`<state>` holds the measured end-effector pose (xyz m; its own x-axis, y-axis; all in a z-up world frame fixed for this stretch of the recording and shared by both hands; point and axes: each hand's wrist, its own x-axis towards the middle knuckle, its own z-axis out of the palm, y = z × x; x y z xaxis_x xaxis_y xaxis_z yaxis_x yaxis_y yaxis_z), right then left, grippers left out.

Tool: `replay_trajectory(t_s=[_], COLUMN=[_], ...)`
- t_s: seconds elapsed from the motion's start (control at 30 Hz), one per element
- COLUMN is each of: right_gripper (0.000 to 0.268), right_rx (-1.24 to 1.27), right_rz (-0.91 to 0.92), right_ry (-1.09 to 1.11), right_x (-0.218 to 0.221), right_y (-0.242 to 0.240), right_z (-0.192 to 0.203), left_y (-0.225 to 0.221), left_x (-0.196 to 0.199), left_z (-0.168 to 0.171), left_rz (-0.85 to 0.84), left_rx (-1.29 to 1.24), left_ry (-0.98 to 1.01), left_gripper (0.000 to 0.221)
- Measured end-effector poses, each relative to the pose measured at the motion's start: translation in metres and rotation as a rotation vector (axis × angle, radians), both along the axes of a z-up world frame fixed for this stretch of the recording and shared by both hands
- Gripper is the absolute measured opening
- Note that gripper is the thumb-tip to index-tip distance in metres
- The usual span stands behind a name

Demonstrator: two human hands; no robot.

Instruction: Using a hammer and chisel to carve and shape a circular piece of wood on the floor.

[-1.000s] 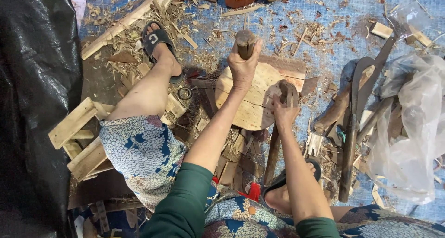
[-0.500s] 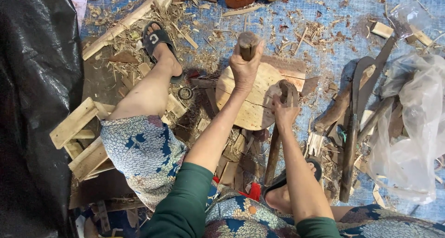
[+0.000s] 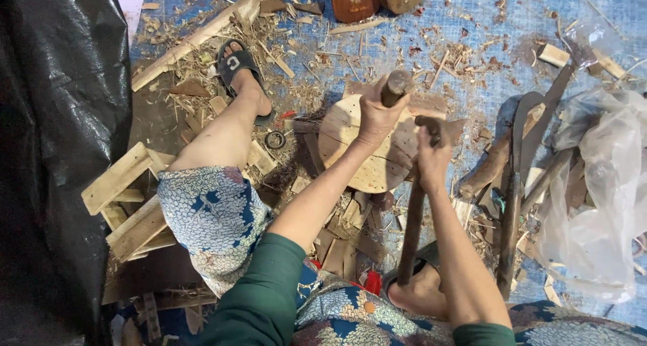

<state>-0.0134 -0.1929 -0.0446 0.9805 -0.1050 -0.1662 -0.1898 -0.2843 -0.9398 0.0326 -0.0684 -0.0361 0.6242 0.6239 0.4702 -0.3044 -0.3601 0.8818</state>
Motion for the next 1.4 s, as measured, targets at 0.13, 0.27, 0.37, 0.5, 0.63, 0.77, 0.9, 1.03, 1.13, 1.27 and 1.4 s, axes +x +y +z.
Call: replay_trajectory(t_s=[0.13, 0.27, 0.37, 0.5, 0.63, 0.77, 0.9, 1.03, 1.13, 1.27, 1.4], right_gripper=[0.038, 0.034, 0.025, 0.054, 0.052, 0.010, 0.022, 0.030, 0.014, 0.016, 0.018], right_rx=[0.099, -0.034, -0.097, -0.315, -0.277, -0.433, -0.444, -0.330, -0.500, -0.172, -0.485], right_rz=[0.076, 0.326, 0.461, 0.828, 0.689, 0.804, 0.785, 0.671, 0.709, 0.478, 0.712], right_ry=[-0.164, -0.261, -0.556, -0.596, -0.659, -0.516, -0.756, -0.488, -0.553, -0.507, -0.650], right_x=[0.042, 0.050, 0.041, 0.050, 0.033, 0.041, 0.037, 0.040, 0.046, 0.026, 0.042], right_y=[-0.019, -0.040, -0.038, -0.007, -0.016, 0.002, -0.015, -0.015, -0.013, -0.028, -0.005], right_z=[0.067, 0.185, 0.231, 0.216, 0.243, 0.231, 0.250, 0.225, 0.242, 0.234, 0.230], left_y=[-0.001, 0.019, 0.019, 0.018, 0.019, 0.021, 0.018, 0.018, 0.020, 0.018, 0.023], left_x=[0.002, -0.015, -0.016, -0.021, -0.021, -0.008, -0.018, -0.024, -0.020, -0.023, -0.014], left_z=[-0.007, 0.005, 0.011, 0.015, 0.012, -0.001, 0.004, 0.021, 0.026, 0.007, 0.002], left_rz=[-0.030, -0.273, -0.278, -0.334, -0.267, -0.312, -0.336, -0.279, -0.282, -0.228, -0.315], left_rx=[-0.034, -0.015, 0.013, -0.019, 0.055, 0.059, 0.038, 0.063, 0.075, 0.139, 0.031], left_ry=[-0.007, 0.076, 0.088, 0.065, 0.043, -0.018, -0.003, 0.026, 0.024, 0.023, 0.025], left_gripper=[0.047, 0.038, 0.036, 0.027, 0.041, 0.028, 0.036, 0.031, 0.040, 0.043, 0.038])
